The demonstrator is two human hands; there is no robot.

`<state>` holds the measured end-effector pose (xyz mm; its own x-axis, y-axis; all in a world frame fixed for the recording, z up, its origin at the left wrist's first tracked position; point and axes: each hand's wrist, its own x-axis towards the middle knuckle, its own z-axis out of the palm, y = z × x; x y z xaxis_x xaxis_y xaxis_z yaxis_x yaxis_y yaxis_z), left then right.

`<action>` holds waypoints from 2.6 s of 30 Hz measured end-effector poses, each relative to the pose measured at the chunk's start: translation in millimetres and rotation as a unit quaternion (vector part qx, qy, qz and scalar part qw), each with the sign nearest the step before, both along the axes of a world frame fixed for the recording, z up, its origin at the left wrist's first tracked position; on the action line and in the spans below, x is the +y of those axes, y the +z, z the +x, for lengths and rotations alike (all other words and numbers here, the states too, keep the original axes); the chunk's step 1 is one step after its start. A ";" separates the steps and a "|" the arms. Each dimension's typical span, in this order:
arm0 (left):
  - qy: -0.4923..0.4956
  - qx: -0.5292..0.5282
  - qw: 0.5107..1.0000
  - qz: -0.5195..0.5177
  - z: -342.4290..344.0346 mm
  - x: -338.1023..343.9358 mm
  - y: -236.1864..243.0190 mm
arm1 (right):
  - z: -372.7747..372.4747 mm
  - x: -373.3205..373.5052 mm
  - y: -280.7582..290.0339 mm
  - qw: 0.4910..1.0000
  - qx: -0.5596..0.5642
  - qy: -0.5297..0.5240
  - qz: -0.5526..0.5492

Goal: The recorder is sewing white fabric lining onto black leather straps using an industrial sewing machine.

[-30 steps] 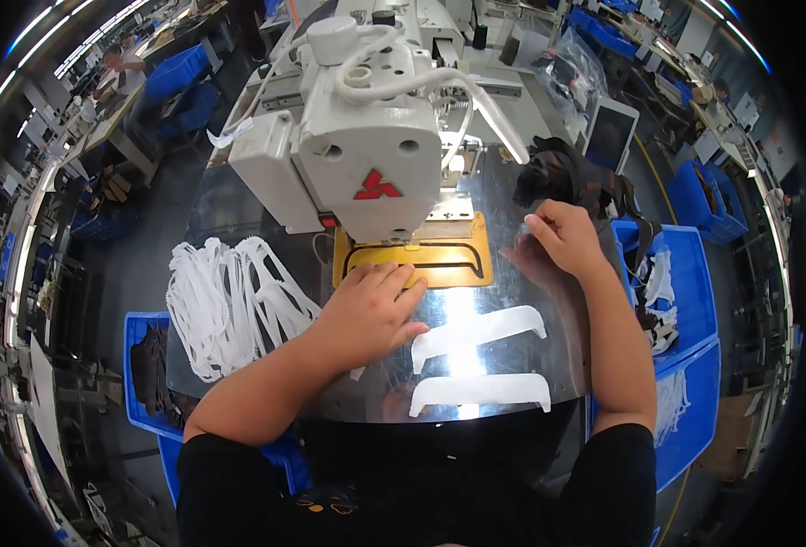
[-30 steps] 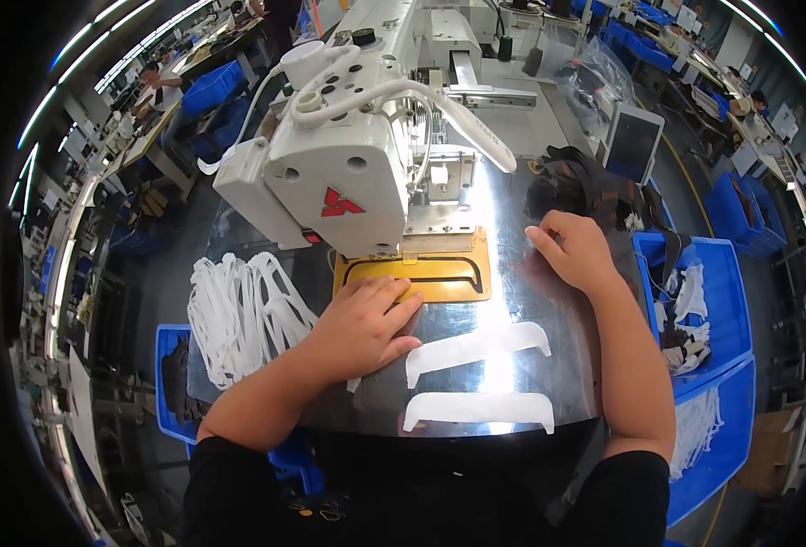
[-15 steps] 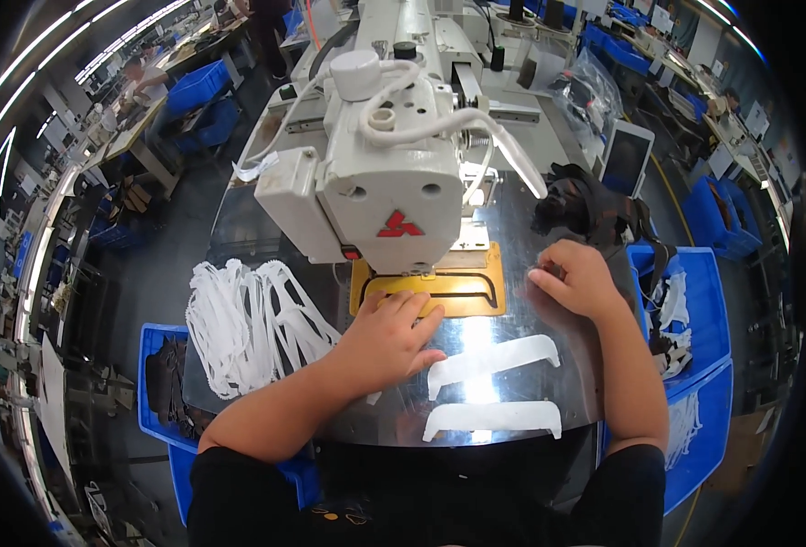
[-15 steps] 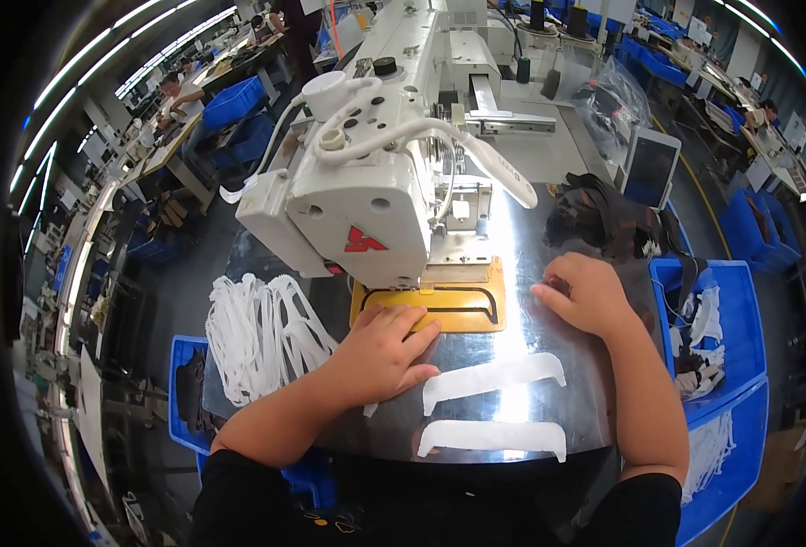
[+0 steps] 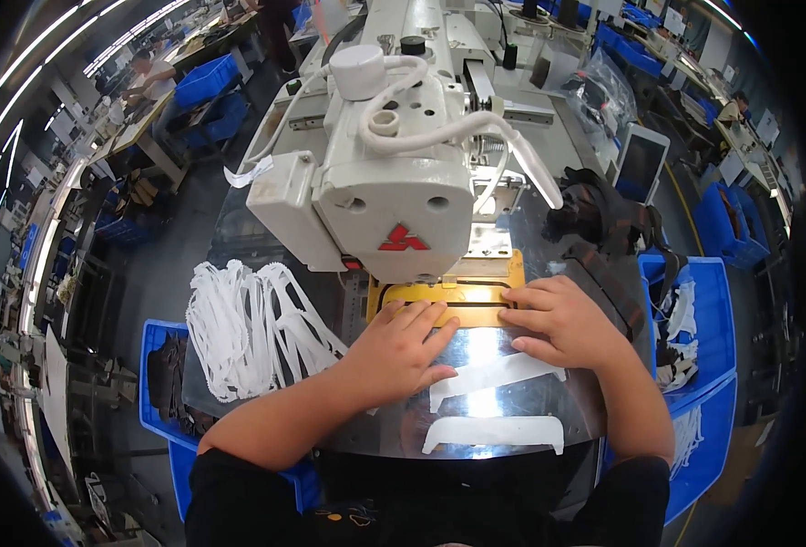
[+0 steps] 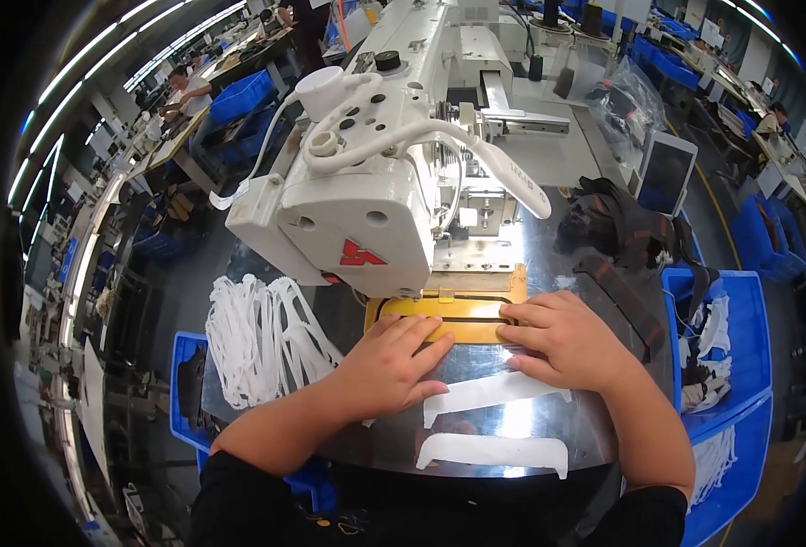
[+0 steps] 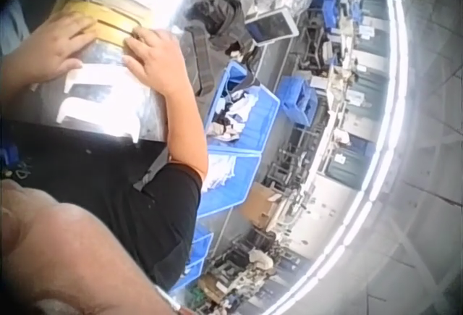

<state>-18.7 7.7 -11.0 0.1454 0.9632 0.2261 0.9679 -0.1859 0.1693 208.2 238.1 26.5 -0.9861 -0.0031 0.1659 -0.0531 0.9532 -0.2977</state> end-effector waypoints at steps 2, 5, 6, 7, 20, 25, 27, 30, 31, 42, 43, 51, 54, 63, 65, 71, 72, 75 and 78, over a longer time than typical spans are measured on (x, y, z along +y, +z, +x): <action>-0.003 -0.009 1.000 0.003 0.4 0.2 -0.1 | -0.5 0.1 -2.4 1.000 -0.002 0.001 -0.002; -0.010 -0.018 1.000 0.009 2.8 -0.2 0.8 | 2.4 -0.3 -1.1 1.000 -0.005 -0.004 0.004; -0.010 -0.015 1.000 0.008 3.2 -0.9 1.2 | 2.7 0.2 -0.2 1.000 -0.004 -0.007 0.009; -0.010 -0.011 1.000 0.006 3.6 -1.4 1.5 | 3.2 0.7 0.1 1.000 -0.005 -0.004 0.007; -0.009 -0.032 0.999 0.010 4.4 -1.4 6.1 | 8.5 3.8 0.9 0.994 0.021 -0.096 0.046; -0.006 -0.037 0.999 0.010 4.1 -2.3 -0.6 | 7.4 11.7 -11.9 0.991 0.027 -0.124 0.029; -0.003 -0.032 0.999 0.011 5.6 -3.1 0.0 | 6.1 11.7 -12.1 0.991 0.030 -0.130 0.028; 0.004 -0.023 1.000 0.007 6.1 -2.7 4.1 | 4.7 12.1 -12.7 0.988 0.018 -0.150 0.023; 0.009 -0.018 1.000 0.002 5.9 -2.4 5.1 | 4.4 12.8 -12.9 0.988 0.015 -0.154 0.022; 0.171 0.007 0.985 -0.006 7.1 -34.4 53.1 | -2.2 14.2 -12.4 0.988 0.003 -0.155 0.003; 0.238 0.016 0.971 -0.023 6.4 -46.1 65.9 | -0.9 15.2 -14.0 0.988 0.007 -0.154 0.003; 0.604 -0.003 0.797 0.000 -130.5 -171.7 12.3 | 0.9 13.4 -14.3 0.990 0.030 -0.141 0.001; 0.614 -0.026 0.785 -0.081 -115.9 -169.2 -5.6 | 2.3 14.1 -14.1 0.990 0.027 -0.138 -0.002; 0.494 -0.094 0.863 -0.042 -131.1 -157.8 -4.2 | 5.5 10.0 -10.9 0.993 0.026 -0.115 -0.003; 0.566 0.029 0.822 -0.059 -123.1 -148.4 7.6 | 5.4 9.7 -10.2 0.994 0.027 -0.102 0.006; 0.365 0.000 0.931 0.005 -61.2 -105.1 41.3 | 1.2 8.6 -12.4 0.997 0.026 -0.072 -0.015; 0.326 0.010 0.945 0.017 -51.6 -95.6 39.4 | 0.6 8.7 -13.0 0.997 0.024 -0.074 -0.014; 0.232 0.006 0.972 -0.034 -35.1 -68.9 33.9 | -1.5 6.8 -12.4 0.997 0.022 -0.068 -0.014; 0.208 0.018 0.975 -0.072 -23.5 -41.6 26.9 | -3.6 5.0 -11.5 0.998 0.015 -0.065 -0.006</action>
<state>-42.2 -33.8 15.8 -0.2599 0.9618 0.0861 0.9602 0.2480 0.1284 204.6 243.0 14.9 -0.9728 0.1268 0.1941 0.0618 0.9487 -0.3102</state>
